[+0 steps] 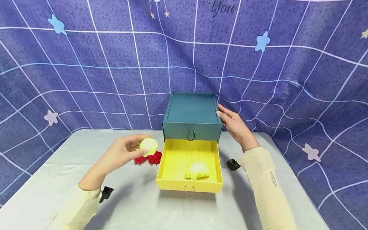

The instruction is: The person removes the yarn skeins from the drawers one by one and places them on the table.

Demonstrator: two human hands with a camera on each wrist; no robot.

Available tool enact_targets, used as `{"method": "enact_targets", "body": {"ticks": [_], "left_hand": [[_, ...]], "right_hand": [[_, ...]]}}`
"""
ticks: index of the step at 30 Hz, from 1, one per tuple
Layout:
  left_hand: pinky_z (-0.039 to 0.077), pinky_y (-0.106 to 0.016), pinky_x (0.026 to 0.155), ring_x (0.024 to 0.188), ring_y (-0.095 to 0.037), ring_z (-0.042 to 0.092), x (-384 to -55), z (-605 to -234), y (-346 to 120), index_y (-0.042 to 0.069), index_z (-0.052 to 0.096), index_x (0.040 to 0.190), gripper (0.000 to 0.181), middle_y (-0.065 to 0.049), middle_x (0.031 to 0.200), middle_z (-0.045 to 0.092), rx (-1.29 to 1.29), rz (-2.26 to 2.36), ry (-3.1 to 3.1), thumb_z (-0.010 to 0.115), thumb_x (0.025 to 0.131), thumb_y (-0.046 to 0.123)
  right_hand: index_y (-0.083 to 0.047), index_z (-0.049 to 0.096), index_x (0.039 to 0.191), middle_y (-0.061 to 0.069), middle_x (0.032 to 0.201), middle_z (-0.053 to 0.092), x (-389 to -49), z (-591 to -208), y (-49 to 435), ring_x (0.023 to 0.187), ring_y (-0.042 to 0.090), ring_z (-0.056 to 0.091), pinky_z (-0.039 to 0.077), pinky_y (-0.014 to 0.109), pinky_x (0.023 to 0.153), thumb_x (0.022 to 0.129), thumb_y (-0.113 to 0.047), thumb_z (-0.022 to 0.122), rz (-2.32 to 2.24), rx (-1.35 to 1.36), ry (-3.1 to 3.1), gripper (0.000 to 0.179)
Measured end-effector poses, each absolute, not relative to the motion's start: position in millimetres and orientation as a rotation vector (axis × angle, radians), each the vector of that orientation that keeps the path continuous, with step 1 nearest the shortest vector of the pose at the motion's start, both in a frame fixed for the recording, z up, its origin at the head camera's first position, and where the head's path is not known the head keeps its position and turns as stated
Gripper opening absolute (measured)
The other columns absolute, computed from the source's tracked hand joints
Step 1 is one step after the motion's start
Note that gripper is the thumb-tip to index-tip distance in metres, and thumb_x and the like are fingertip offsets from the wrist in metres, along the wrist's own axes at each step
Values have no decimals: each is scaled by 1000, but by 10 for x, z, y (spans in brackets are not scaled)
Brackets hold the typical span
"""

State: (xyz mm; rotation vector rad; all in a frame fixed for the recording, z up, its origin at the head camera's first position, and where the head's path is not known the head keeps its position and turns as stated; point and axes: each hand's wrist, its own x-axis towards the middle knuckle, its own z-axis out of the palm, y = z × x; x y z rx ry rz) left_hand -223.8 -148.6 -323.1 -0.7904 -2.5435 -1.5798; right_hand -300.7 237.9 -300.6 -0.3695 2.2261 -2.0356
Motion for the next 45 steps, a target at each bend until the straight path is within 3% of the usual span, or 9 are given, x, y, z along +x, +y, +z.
{"method": "enact_targets", "body": {"ticks": [19,27,34,45], "left_hand": [[55,-25,79,105,-33,63,-2699,-3620,-2143,-11,57,124,45,-23,115,65,-351,-1450,-2749,71,88,11],[55,-35,80,97,-30,63,-2895,-3858,-2263,-16,56,120,42,-28,111,64,-184,-1420,-2859,69,87,8],[56,-36,76,89,-29,64,-3001,-4040,-2319,-18,58,113,39,-27,102,66,-199,-1295,-2963,71,84,5],[51,-46,86,99,-37,59,-3041,-4070,-2264,-16,59,114,41,-28,107,63,-193,-1070,-3081,72,83,7]], "right_hand": [[-12,16,154,8,160,12,-3014,-2996,2361,143,19,19,19,39,117,102,-29,47,-2043,-383,2219,63],[-12,16,154,8,161,10,-3015,-3003,2373,144,19,17,17,39,118,102,-29,47,-2048,-390,2216,63],[-13,16,154,8,161,11,-3019,-3001,2370,145,20,15,17,41,118,101,-30,49,-2047,-374,2215,64],[-12,17,154,9,160,13,-2996,-2997,2377,146,24,14,15,40,118,101,-32,50,-2056,-329,2201,65]]}}
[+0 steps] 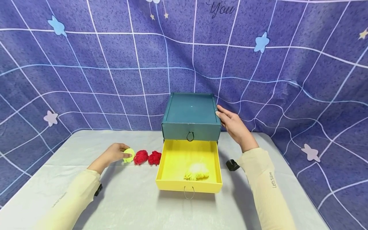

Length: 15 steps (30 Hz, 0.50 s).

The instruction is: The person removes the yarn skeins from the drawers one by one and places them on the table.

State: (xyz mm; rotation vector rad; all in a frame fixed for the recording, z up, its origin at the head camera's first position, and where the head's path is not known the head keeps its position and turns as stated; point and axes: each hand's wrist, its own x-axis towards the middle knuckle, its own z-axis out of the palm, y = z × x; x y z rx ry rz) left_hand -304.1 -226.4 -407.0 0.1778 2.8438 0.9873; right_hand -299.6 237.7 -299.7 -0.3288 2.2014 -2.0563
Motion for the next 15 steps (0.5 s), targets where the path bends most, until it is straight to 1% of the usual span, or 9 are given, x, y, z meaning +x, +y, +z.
{"method": "enact_targets", "body": {"ticks": [5,8,12,15], "left_hand": [[51,-47,88,105,-42,57,-3018,-4015,-2240,-16,56,118,45,-31,112,61,156,959,2840,71,84,9],[51,-48,89,108,-45,56,-3000,-3978,-2240,-16,54,120,47,-33,114,60,161,955,2851,70,84,9],[50,-49,91,108,-46,57,-2962,-3902,-2228,-17,54,119,47,-34,114,60,198,962,2906,70,83,10],[49,-50,92,108,-45,58,-2903,-3800,-2172,-16,56,117,43,-33,115,60,249,974,2969,69,85,9]], "right_hand": [[-10,17,154,9,160,12,-2992,-2987,2369,146,23,14,15,39,118,101,-31,48,-2061,-310,2195,64],[-10,16,154,9,161,9,-2982,-2979,2359,146,23,11,13,39,119,102,-30,48,-2064,-300,2189,64],[-12,15,154,7,161,4,-2957,-2963,2349,147,23,7,11,39,119,101,-31,49,-2041,-288,2202,66],[-13,14,154,6,161,3,-2943,-2955,2346,147,21,6,11,39,119,101,-31,50,-2025,-290,2213,67]]}}
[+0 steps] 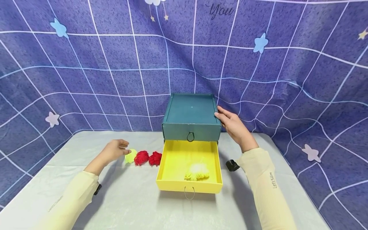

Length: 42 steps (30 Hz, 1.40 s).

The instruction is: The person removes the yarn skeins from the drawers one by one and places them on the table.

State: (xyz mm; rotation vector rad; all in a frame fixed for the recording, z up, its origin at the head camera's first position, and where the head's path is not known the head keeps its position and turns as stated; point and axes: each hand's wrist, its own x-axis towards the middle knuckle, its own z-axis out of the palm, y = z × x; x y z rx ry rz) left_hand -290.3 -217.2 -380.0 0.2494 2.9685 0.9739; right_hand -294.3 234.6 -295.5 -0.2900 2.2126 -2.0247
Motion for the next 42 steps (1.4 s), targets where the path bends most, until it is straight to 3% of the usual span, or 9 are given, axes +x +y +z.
{"method": "enact_targets", "body": {"ticks": [9,17,26,36,42], "left_hand": [[51,-48,93,105,-41,62,-2504,-3239,-1628,-10,58,122,38,-27,118,62,547,1136,3070,66,89,7],[52,-37,93,106,-30,64,-2155,-2968,-1009,-4,61,122,36,-18,117,65,883,1292,2837,67,88,6],[54,-27,86,100,-25,66,-2266,-3117,-474,-5,61,120,37,-16,110,68,1095,1025,2579,69,89,12],[52,-20,84,95,-13,67,-2397,-3399,-124,0,62,122,50,-6,110,70,1041,759,2570,76,84,30],[51,-19,86,94,-9,65,-2373,-3453,-70,4,65,120,51,-4,110,70,1119,686,2608,79,80,32]], "right_hand": [[-13,17,154,6,161,6,-2964,-2964,2350,146,19,10,14,38,118,100,-31,52,-2038,-294,2227,67],[-13,15,154,6,161,3,-2978,-2950,2343,146,19,4,10,38,119,100,-31,51,-2026,-304,2223,67],[-13,16,154,7,161,1,-2992,-2968,2372,146,20,-1,7,40,119,99,-32,53,-2018,-294,2244,69],[-12,16,154,7,161,6,-2979,-2986,2362,145,16,8,13,37,118,100,-31,51,-2029,-292,2240,67],[-10,16,153,8,161,7,-2962,-2985,2359,145,17,10,14,37,118,100,-29,51,-2037,-305,2239,66]]}}
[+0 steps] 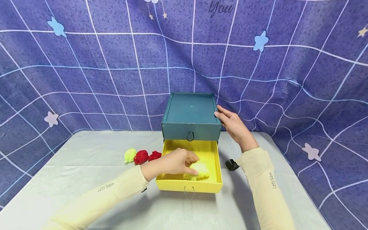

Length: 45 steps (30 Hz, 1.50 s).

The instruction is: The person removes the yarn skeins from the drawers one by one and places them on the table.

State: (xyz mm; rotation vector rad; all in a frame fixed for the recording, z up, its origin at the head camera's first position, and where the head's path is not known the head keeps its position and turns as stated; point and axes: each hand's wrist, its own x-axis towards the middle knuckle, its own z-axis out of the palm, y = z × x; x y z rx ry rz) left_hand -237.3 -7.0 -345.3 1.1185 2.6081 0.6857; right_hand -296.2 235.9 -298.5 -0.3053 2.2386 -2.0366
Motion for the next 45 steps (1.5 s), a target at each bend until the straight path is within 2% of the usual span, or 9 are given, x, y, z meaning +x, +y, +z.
{"method": "enact_targets", "body": {"ticks": [4,7,11,14,16,20,26,39,45], "left_hand": [[47,-15,74,73,-4,56,-2350,-3435,-60,6,68,117,43,3,97,69,1187,648,2620,80,80,26],[39,-16,64,60,-6,40,-2328,-3419,-58,6,68,115,40,5,78,58,1207,610,2622,79,80,21],[33,-16,56,55,-6,32,-2301,-3410,-69,7,69,113,37,5,65,43,1199,607,2622,79,80,18],[34,-15,54,53,-5,33,-2302,-3420,-91,7,70,112,36,7,69,52,1192,654,2622,80,80,18],[38,-13,57,52,-4,35,-2314,-3434,-114,6,70,114,38,6,79,63,1175,709,2615,80,79,18],[47,-14,65,59,-3,47,-2337,-3445,-170,3,69,116,41,-1,102,71,1132,813,2585,80,79,17],[54,-20,78,87,-14,67,-2377,-3418,-259,2,68,117,43,-10,110,70,1025,949,2562,81,78,17],[56,-28,82,95,-19,68,-2411,-3333,-500,4,70,113,39,-8,108,70,795,1279,2435,81,78,16],[55,-31,86,99,-21,66,-2382,-3268,-622,4,70,114,40,-7,108,70,724,1329,2458,81,78,17]], "right_hand": [[-10,16,153,8,161,6,-2958,-2981,2365,145,17,8,13,37,118,100,-29,51,-2035,-312,2235,67],[-9,15,153,9,161,7,-2965,-2986,2365,145,17,10,14,37,118,101,-28,51,-2038,-315,2228,66],[-9,15,153,9,160,8,-2971,-2987,2363,145,17,12,15,37,118,101,-28,50,-2043,-317,2222,66],[-10,16,153,8,160,9,-2968,-2985,2361,144,16,15,17,36,117,101,-28,50,-2040,-315,2225,66],[-10,16,154,8,160,9,-2967,-2989,2361,143,15,15,17,35,117,101,-28,50,-2037,-316,2227,66],[-10,15,154,9,160,8,-2963,-2999,2363,144,16,15,17,36,118,101,-29,50,-2034,-326,2227,66],[-11,15,154,8,161,8,-2964,-3002,2375,144,15,13,16,37,118,101,-30,50,-2035,-333,2228,66],[-12,15,154,7,161,5,-2965,-2985,2378,146,15,6,10,37,119,101,-30,50,-2031,-332,2224,66],[-12,15,154,7,161,6,-2964,-2979,2376,145,15,10,13,37,118,101,-30,50,-2034,-320,2222,66]]}}
